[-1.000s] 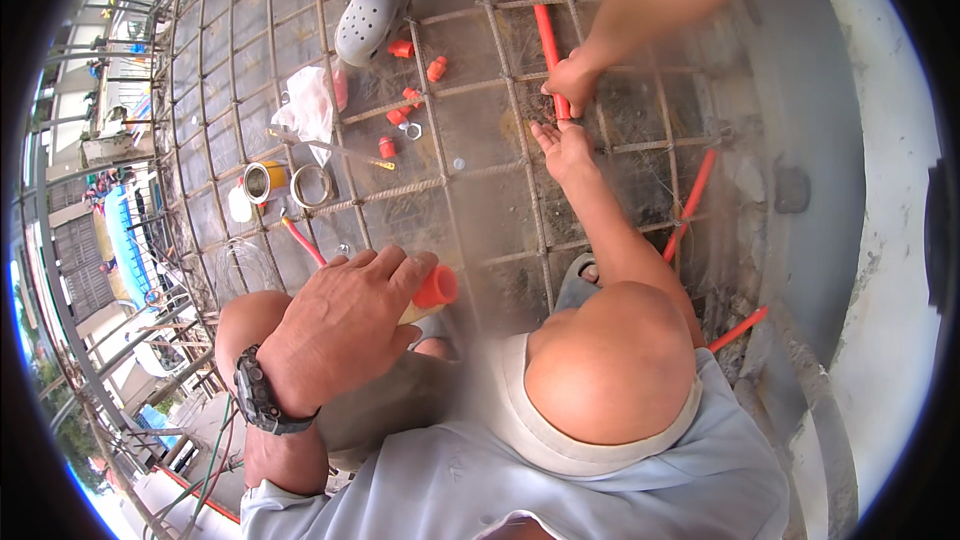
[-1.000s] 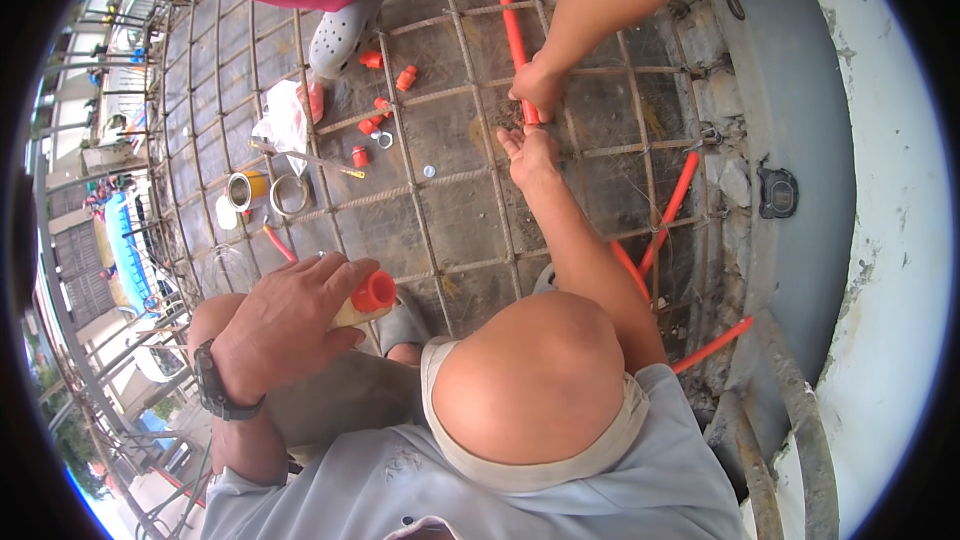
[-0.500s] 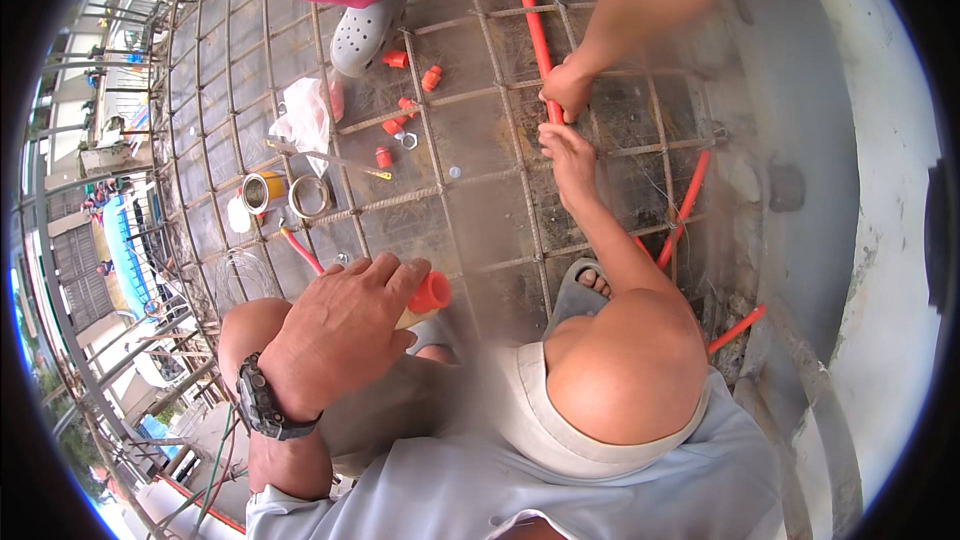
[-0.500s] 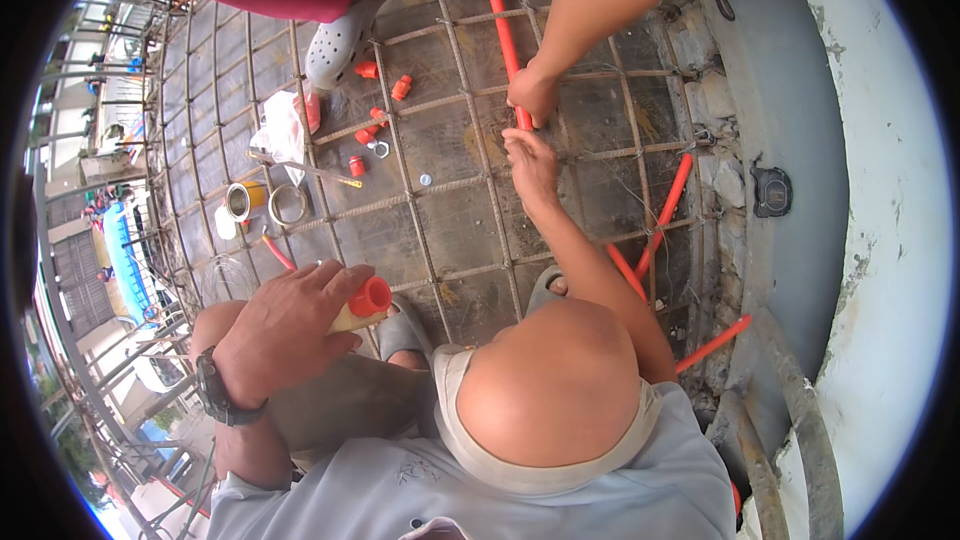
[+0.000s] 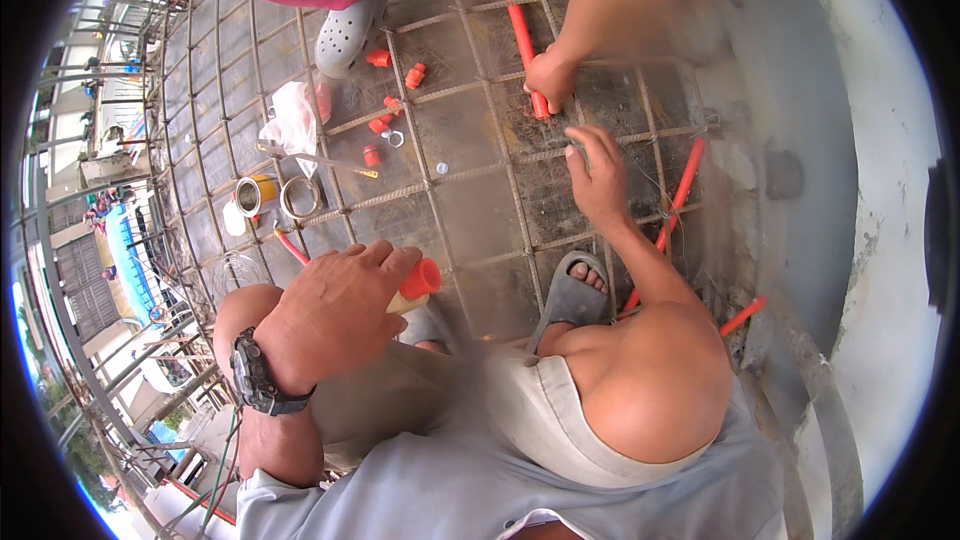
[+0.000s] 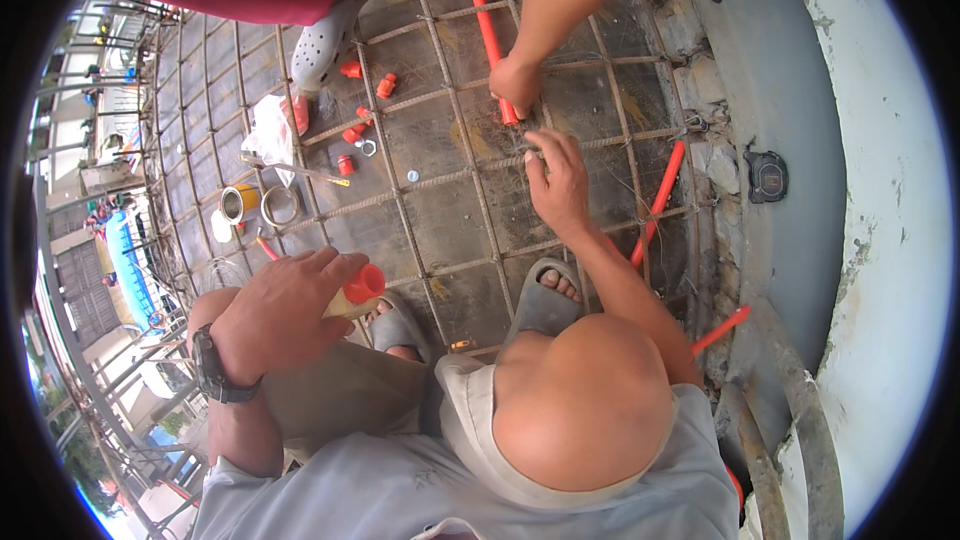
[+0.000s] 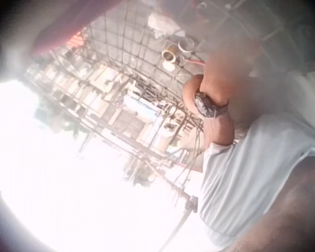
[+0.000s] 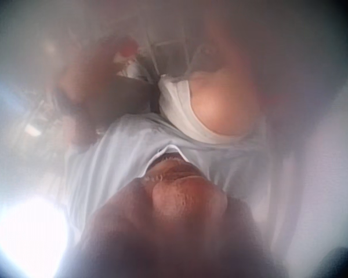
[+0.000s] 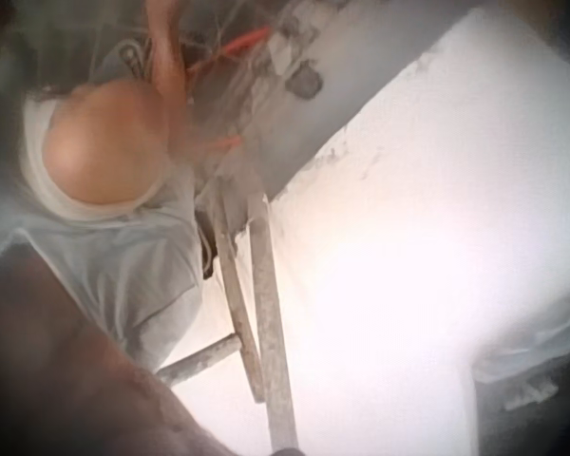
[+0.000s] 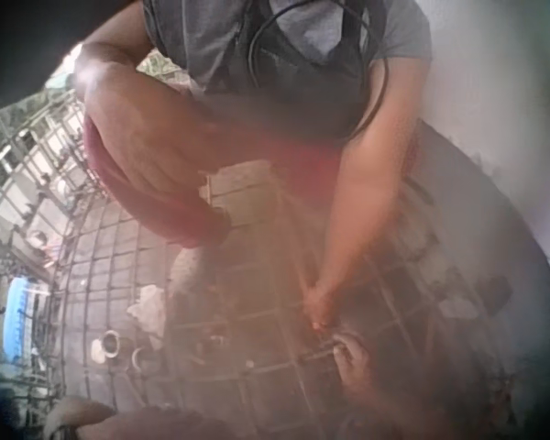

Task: The person is assembling plumbing components on a construction site. They are wrapping tape around a white plastic fitting and connecting it to red pipes. The person is working on a metal grid floor with various tools and materials scattered around.

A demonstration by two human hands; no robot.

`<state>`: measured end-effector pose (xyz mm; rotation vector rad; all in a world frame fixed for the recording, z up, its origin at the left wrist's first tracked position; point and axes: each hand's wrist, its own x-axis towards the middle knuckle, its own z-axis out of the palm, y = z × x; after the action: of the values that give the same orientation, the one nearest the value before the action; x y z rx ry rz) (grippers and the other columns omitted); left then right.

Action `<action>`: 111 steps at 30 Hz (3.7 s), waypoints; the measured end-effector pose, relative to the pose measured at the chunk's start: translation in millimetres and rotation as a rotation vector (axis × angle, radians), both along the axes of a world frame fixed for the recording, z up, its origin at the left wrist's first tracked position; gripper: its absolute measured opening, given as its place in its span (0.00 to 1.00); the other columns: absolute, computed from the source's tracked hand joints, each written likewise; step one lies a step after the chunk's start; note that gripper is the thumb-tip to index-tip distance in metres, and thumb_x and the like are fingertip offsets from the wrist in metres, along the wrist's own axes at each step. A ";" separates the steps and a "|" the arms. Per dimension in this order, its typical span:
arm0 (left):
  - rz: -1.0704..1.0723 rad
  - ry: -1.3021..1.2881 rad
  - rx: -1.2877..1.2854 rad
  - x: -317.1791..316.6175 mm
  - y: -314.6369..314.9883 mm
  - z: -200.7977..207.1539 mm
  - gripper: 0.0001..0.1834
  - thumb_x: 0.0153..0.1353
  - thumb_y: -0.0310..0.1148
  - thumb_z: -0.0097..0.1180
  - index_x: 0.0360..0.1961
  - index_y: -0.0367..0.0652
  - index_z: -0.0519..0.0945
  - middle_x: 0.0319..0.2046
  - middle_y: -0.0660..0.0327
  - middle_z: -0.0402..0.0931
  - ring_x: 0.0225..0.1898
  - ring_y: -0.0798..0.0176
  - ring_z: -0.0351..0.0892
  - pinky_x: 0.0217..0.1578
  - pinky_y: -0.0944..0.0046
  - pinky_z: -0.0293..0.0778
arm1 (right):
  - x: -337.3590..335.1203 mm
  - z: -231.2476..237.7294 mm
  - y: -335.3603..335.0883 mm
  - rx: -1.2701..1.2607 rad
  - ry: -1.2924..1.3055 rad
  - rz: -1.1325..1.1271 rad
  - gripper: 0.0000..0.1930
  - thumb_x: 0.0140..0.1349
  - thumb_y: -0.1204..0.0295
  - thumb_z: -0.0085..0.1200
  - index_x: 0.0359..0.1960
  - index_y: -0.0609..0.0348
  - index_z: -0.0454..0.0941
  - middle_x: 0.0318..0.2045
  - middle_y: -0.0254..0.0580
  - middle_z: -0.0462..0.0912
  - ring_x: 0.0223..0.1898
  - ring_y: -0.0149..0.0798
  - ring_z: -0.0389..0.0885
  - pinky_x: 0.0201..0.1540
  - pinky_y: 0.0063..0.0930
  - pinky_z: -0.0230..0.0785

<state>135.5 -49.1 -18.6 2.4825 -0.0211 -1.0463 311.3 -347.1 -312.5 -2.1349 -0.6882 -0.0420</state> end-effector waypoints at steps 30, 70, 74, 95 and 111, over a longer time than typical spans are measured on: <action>0.271 0.281 0.172 -36.9 -36.9 37.2 0.35 0.59 0.40 0.73 0.66 0.44 0.75 0.51 0.53 0.81 0.55 0.43 0.82 0.57 0.47 0.76 | 156.1 -50.9 16.6 -0.855 -0.098 0.529 0.47 0.43 0.20 0.66 0.30 0.63 0.89 0.30 0.52 0.89 0.40 0.55 0.90 0.49 0.48 0.81; 0.172 0.178 0.061 -29.1 -63.9 13.1 0.33 0.60 0.38 0.68 0.66 0.42 0.75 0.50 0.51 0.81 0.52 0.43 0.83 0.54 0.45 0.78 | 99.6 3.0 -19.3 -0.064 0.387 0.156 0.12 0.74 0.71 0.57 0.55 0.60 0.83 0.29 0.42 0.85 0.27 0.41 0.84 0.30 0.37 0.72; 0.023 0.087 -0.048 -12.4 -60.6 6.4 0.32 0.61 0.36 0.69 0.65 0.39 0.75 0.49 0.51 0.81 0.53 0.45 0.83 0.55 0.47 0.77 | 40.8 24.8 0.8 0.217 1.408 0.058 0.35 0.73 0.75 0.51 0.81 0.63 0.58 0.30 0.42 0.85 0.22 0.29 0.80 0.23 0.27 0.68; -0.144 -0.112 -0.047 -27.9 -31.6 -14.4 0.14 0.72 0.31 0.50 0.56 0.46 0.80 0.44 0.54 0.78 0.48 0.50 0.82 0.52 0.47 0.75 | 39.1 -46.1 121.7 -0.490 1.092 -0.056 0.25 0.70 0.73 0.45 0.69 0.65 0.67 0.42 0.64 0.87 0.31 0.50 0.86 0.30 0.49 0.76; -0.151 -0.075 0.012 -15.7 -19.5 -14.6 0.34 0.60 0.34 0.70 0.67 0.41 0.75 0.48 0.54 0.80 0.54 0.50 0.82 0.56 0.50 0.76 | 22.3 -13.4 112.6 -0.778 0.691 0.107 0.39 0.66 0.68 0.51 0.78 0.69 0.58 0.50 0.67 0.87 0.53 0.60 0.89 0.55 0.54 0.79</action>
<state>119.8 -68.6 -33.2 2.5624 -0.2290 -1.0148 333.7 -234.5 -325.9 -2.5727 -0.4197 1.1300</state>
